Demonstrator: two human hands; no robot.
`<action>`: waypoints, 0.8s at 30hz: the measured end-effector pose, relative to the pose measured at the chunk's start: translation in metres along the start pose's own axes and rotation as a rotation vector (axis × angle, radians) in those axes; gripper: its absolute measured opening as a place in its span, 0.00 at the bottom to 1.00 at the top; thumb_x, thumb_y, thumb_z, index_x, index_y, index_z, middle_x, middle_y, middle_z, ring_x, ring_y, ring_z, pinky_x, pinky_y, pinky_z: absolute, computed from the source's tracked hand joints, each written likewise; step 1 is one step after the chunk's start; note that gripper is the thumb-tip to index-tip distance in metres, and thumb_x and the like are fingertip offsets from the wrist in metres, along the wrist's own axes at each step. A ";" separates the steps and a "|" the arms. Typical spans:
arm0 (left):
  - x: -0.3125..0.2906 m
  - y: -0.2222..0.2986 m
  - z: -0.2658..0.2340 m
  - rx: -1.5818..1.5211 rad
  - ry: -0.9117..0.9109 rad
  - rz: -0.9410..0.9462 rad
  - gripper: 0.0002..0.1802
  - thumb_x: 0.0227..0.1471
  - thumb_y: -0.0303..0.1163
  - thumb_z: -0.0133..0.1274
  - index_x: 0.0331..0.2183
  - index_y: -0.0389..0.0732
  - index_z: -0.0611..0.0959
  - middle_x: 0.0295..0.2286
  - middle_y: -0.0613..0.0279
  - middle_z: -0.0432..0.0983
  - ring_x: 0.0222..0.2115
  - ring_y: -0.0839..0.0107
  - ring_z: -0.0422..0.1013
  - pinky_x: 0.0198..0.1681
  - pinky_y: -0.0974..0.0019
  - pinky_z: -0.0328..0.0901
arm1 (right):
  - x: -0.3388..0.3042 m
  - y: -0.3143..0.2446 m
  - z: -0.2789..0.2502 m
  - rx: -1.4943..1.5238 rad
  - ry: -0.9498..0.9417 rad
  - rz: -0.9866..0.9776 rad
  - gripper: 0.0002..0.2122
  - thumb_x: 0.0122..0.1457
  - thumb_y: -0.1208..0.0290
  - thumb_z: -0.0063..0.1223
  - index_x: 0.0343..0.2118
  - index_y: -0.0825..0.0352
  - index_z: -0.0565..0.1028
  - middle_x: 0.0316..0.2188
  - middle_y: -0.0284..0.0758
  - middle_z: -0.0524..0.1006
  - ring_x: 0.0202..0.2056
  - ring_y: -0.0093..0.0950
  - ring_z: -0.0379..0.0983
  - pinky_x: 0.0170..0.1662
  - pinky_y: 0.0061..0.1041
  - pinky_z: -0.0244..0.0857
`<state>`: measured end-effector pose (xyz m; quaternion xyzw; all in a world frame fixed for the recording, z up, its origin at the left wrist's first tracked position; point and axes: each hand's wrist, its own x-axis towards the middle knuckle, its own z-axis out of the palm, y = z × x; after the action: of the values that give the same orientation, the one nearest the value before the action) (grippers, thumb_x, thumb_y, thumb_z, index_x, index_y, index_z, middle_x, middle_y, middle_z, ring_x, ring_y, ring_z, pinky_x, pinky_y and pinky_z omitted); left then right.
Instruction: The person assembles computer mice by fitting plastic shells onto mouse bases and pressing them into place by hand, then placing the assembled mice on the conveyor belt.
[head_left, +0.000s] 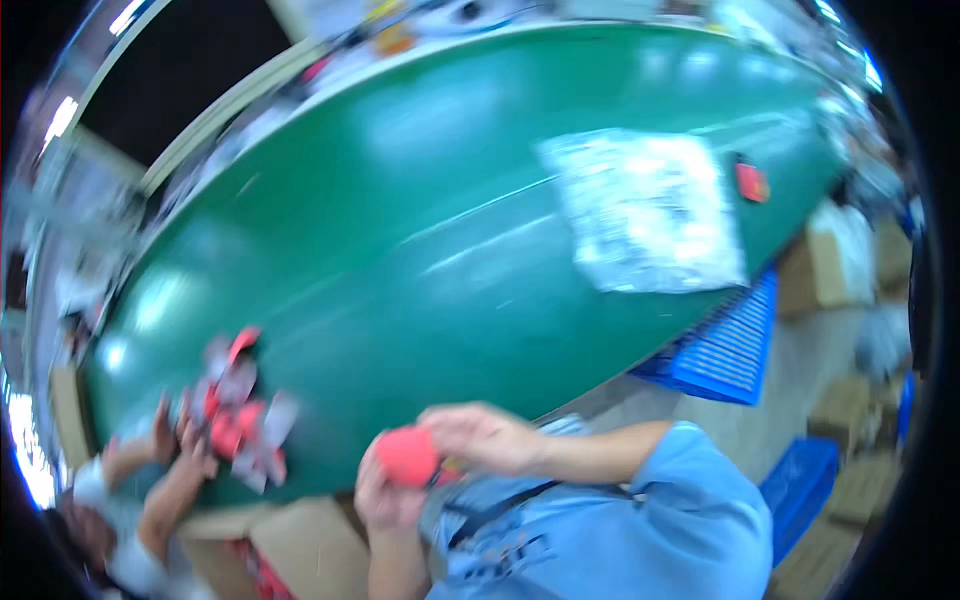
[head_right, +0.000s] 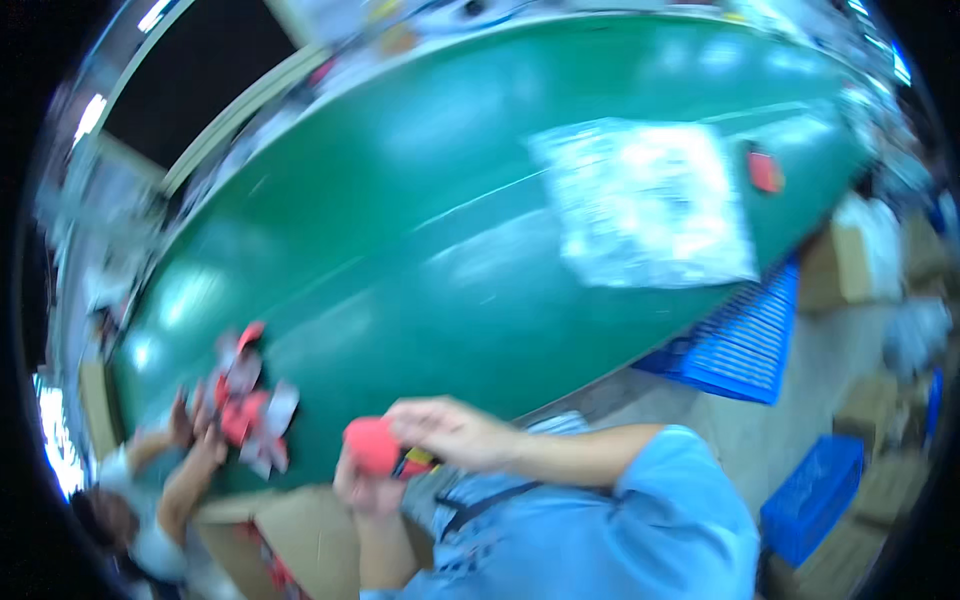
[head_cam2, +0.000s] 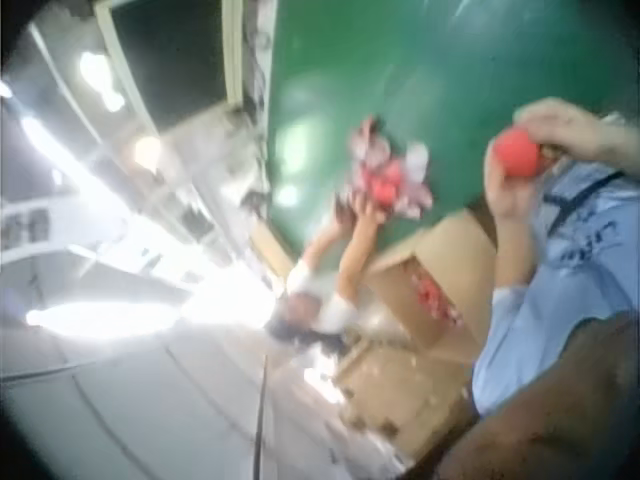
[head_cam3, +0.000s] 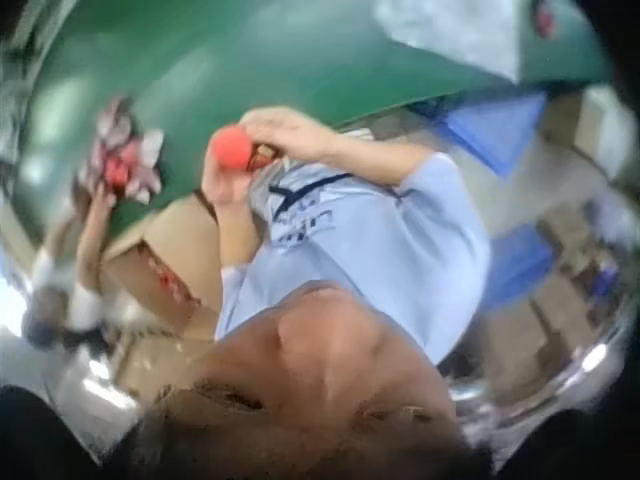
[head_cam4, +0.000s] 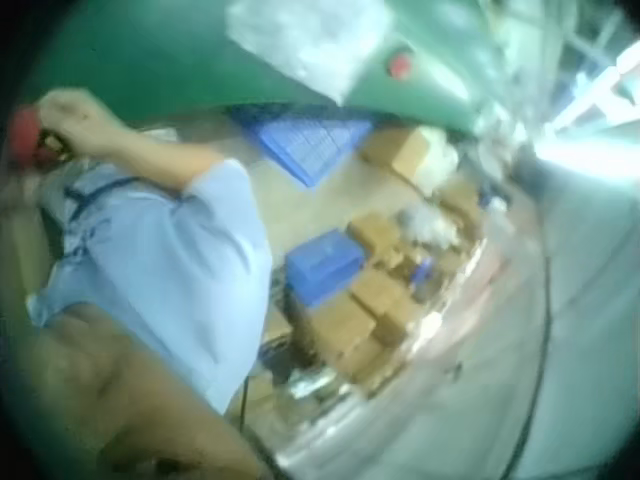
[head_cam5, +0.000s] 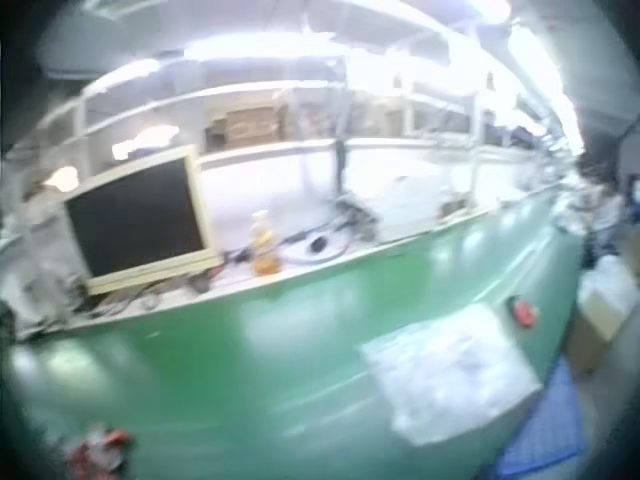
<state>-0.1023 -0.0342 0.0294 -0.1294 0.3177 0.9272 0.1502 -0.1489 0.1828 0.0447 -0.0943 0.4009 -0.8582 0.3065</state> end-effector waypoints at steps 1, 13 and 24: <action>0.000 0.001 0.005 -0.072 -0.006 0.003 0.27 0.63 0.36 0.48 0.57 0.28 0.75 0.57 0.37 0.72 0.59 0.45 0.70 0.65 0.37 0.64 | 0.004 0.000 0.001 -0.017 -0.043 -0.027 0.16 0.77 0.57 0.46 0.51 0.67 0.76 0.41 0.23 0.76 0.45 0.14 0.68 0.51 0.21 0.66; 0.042 -0.009 0.029 0.461 -0.048 -0.015 0.42 0.64 0.60 0.52 0.64 0.36 0.67 0.60 0.43 0.70 0.57 0.46 0.72 0.54 0.44 0.74 | -0.024 -0.006 -0.003 0.140 0.044 -0.221 0.15 0.77 0.60 0.47 0.52 0.69 0.76 0.41 0.25 0.76 0.46 0.15 0.70 0.52 0.20 0.66; 0.118 0.049 0.096 0.755 -0.462 -0.680 0.38 0.50 0.48 0.69 0.55 0.35 0.75 0.37 0.60 0.79 0.26 0.77 0.74 0.24 0.71 0.66 | -0.020 -0.121 -0.069 -1.451 -0.299 -0.805 0.32 0.53 0.57 0.73 0.58 0.66 0.74 0.60 0.42 0.72 0.55 0.43 0.71 0.56 0.40 0.71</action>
<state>-0.2427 0.0120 0.0899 0.0446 0.5271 0.6525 0.5426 -0.2160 0.2973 0.0915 -0.5160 0.7440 -0.4102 -0.1095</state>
